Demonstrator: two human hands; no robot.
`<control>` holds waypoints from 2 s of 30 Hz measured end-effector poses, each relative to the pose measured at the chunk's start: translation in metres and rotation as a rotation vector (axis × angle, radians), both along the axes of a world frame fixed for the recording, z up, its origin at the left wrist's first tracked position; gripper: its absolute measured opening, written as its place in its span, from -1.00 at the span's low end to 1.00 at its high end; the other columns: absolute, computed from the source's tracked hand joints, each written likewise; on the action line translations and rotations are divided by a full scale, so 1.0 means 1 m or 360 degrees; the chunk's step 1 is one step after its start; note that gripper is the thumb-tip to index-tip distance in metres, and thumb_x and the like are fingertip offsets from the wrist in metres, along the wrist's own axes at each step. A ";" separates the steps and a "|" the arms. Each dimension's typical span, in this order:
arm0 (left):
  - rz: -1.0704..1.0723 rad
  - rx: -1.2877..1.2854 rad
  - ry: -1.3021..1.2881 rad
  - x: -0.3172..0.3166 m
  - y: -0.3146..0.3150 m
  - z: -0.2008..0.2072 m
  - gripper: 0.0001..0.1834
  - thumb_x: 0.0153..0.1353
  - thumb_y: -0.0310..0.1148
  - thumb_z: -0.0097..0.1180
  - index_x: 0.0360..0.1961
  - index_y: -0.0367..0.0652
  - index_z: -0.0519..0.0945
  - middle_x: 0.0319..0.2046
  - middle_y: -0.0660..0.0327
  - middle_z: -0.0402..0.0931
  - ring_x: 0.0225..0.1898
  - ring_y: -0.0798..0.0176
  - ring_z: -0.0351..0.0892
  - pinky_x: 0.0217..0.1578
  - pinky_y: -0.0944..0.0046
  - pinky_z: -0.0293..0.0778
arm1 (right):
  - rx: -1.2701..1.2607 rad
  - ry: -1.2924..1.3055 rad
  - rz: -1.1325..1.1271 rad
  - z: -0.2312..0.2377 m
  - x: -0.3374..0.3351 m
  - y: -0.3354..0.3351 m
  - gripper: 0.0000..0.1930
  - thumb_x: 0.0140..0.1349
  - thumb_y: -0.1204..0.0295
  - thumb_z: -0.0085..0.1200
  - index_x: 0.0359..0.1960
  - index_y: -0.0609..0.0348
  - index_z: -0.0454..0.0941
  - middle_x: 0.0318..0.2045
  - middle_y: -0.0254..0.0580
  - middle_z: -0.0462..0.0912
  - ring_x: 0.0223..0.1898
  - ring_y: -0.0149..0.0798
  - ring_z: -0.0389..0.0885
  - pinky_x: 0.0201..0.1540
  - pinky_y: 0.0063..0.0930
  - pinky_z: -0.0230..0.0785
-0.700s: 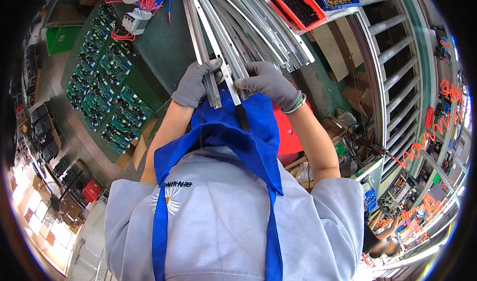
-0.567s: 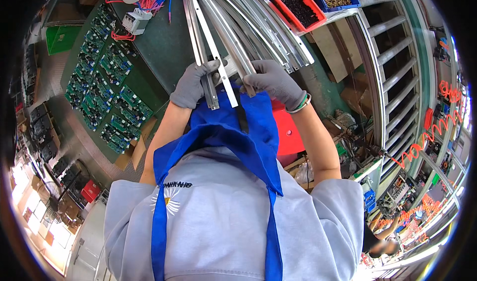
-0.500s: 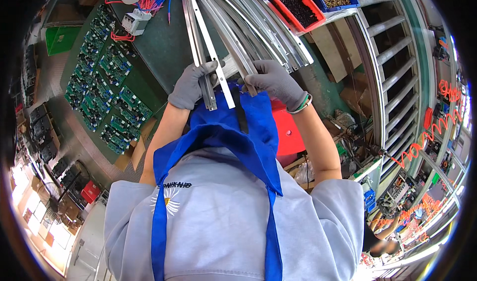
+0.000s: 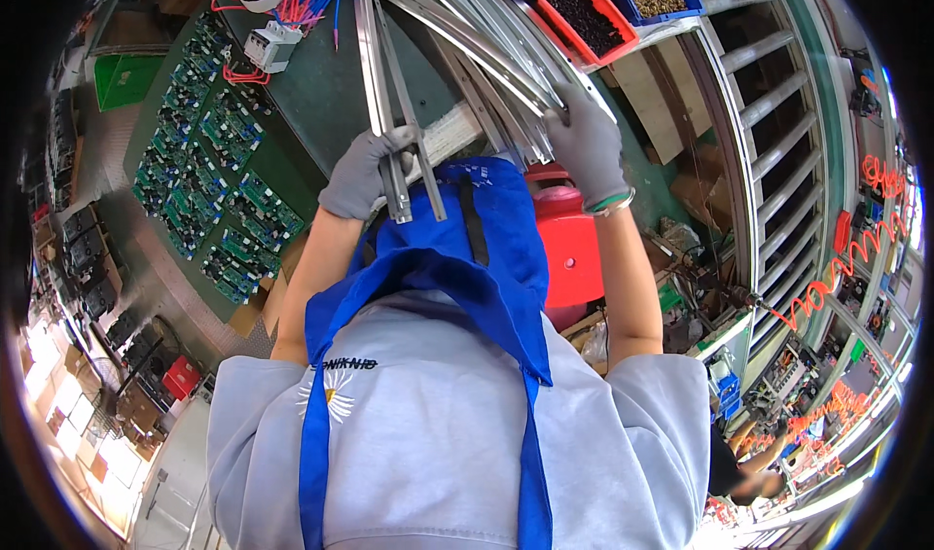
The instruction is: The person assembles an electronic device on a workbench, handling metal rails, circuit boards, and wires. They connect various wires to the board, use a pneumatic screwdriver to secure components, and install a metal plate onto the assembly.
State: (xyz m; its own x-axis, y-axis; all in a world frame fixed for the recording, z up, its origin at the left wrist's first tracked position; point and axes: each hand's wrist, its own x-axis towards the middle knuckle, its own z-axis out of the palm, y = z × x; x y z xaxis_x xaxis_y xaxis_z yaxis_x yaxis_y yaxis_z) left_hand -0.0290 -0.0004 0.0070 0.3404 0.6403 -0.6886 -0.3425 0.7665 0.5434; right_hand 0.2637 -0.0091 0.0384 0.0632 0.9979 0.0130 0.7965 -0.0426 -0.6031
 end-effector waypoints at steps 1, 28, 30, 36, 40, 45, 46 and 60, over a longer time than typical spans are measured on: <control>0.0022 -0.0014 0.0018 0.003 -0.002 -0.003 -0.76 0.18 -0.36 0.20 -0.22 -0.32 0.58 -0.49 0.25 0.55 -0.61 0.46 0.52 -0.60 0.50 0.45 | 0.0252 -0.0337 0.0002 0.012 -0.010 0.002 -0.66 0.14 0.32 0.11 -0.06 0.19 0.54 -0.32 -0.02 0.62 -0.31 -0.09 0.60 -0.23 -0.32 0.41; -0.0022 0.0099 0.0091 0.010 -0.003 -0.017 -0.69 0.14 -0.38 0.22 -0.15 -0.36 0.51 -0.41 0.12 0.57 -0.45 0.24 0.62 -0.46 0.22 0.61 | -0.1215 0.1579 0.0025 -0.027 -0.096 -0.027 -0.59 0.00 0.33 0.36 -0.21 0.35 0.52 -0.39 -0.24 0.60 -0.35 -0.41 0.57 -0.28 -0.50 0.43; 0.0008 0.0005 -0.0051 0.008 -0.003 -0.013 -0.71 0.15 -0.38 0.20 -0.17 -0.35 0.51 -0.43 0.14 0.56 -0.48 0.25 0.61 -0.48 0.23 0.60 | -0.1136 0.1492 0.0079 -0.033 -0.096 -0.026 -0.59 0.01 0.34 0.35 -0.18 0.34 0.51 -0.40 -0.28 0.60 -0.40 -0.47 0.56 -0.36 -0.57 0.42; -0.0092 0.0102 -0.0003 0.003 0.000 -0.014 -0.71 0.15 -0.38 0.18 -0.16 -0.34 0.49 -0.40 0.17 0.54 -0.45 0.26 0.60 -0.41 0.25 0.60 | -0.1285 0.1433 0.0104 -0.021 -0.095 -0.020 -0.63 0.03 0.33 0.33 -0.20 0.30 0.53 -0.43 -0.34 0.60 -0.45 -0.53 0.53 -0.41 -0.63 0.38; -0.0105 0.0085 -0.0137 0.003 0.002 -0.019 -0.71 0.16 -0.34 0.18 -0.15 -0.29 0.51 -0.35 0.21 0.54 -0.36 0.31 0.58 -0.30 0.29 0.57 | -0.1470 0.1595 0.0039 -0.003 -0.089 -0.013 -0.70 0.08 0.29 0.28 -0.27 0.25 0.56 -0.53 -0.38 0.56 -0.55 -0.54 0.48 -0.51 -0.65 0.31; -0.0044 0.0054 -0.0404 0.004 0.004 -0.005 -0.64 0.20 -0.32 0.13 -0.07 -0.36 0.46 -0.22 0.08 0.53 -0.17 0.14 0.58 -0.03 0.09 0.53 | -0.1538 0.2299 -0.0038 -0.015 -0.067 -0.011 -0.70 0.17 0.32 0.13 -0.20 0.32 0.51 -0.48 -0.24 0.55 -0.58 -0.47 0.45 -0.56 -0.65 0.26; -0.0024 0.0032 -0.0473 0.004 0.003 -0.007 -0.62 0.20 -0.32 0.12 -0.05 -0.38 0.45 -0.19 0.04 0.52 -0.14 0.10 0.58 0.01 0.05 0.52 | -0.1464 0.2596 -0.0105 -0.017 -0.064 -0.012 -0.68 0.19 0.34 0.09 -0.14 0.36 0.49 -0.47 -0.19 0.54 -0.57 -0.45 0.47 -0.55 -0.66 0.29; -0.0108 0.0140 -0.0555 -0.005 0.003 -0.007 -0.48 0.25 -0.42 -0.01 0.20 -0.42 0.26 0.10 -0.15 0.40 0.14 -0.03 0.44 0.14 0.01 0.43 | -0.0557 0.0541 0.0183 -0.008 -0.006 0.024 -0.67 0.11 0.29 0.17 -0.16 0.26 0.53 -0.42 -0.20 0.61 -0.42 -0.31 0.57 -0.36 -0.50 0.40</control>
State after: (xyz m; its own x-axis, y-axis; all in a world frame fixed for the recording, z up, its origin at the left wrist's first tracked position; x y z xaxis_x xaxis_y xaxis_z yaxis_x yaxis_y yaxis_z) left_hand -0.0344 0.0028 0.0000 0.5885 0.6600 -0.4669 -0.4688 0.7491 0.4681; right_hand 0.2572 0.0150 0.0308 -0.1049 0.9395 -0.3260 0.5689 -0.2122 -0.7946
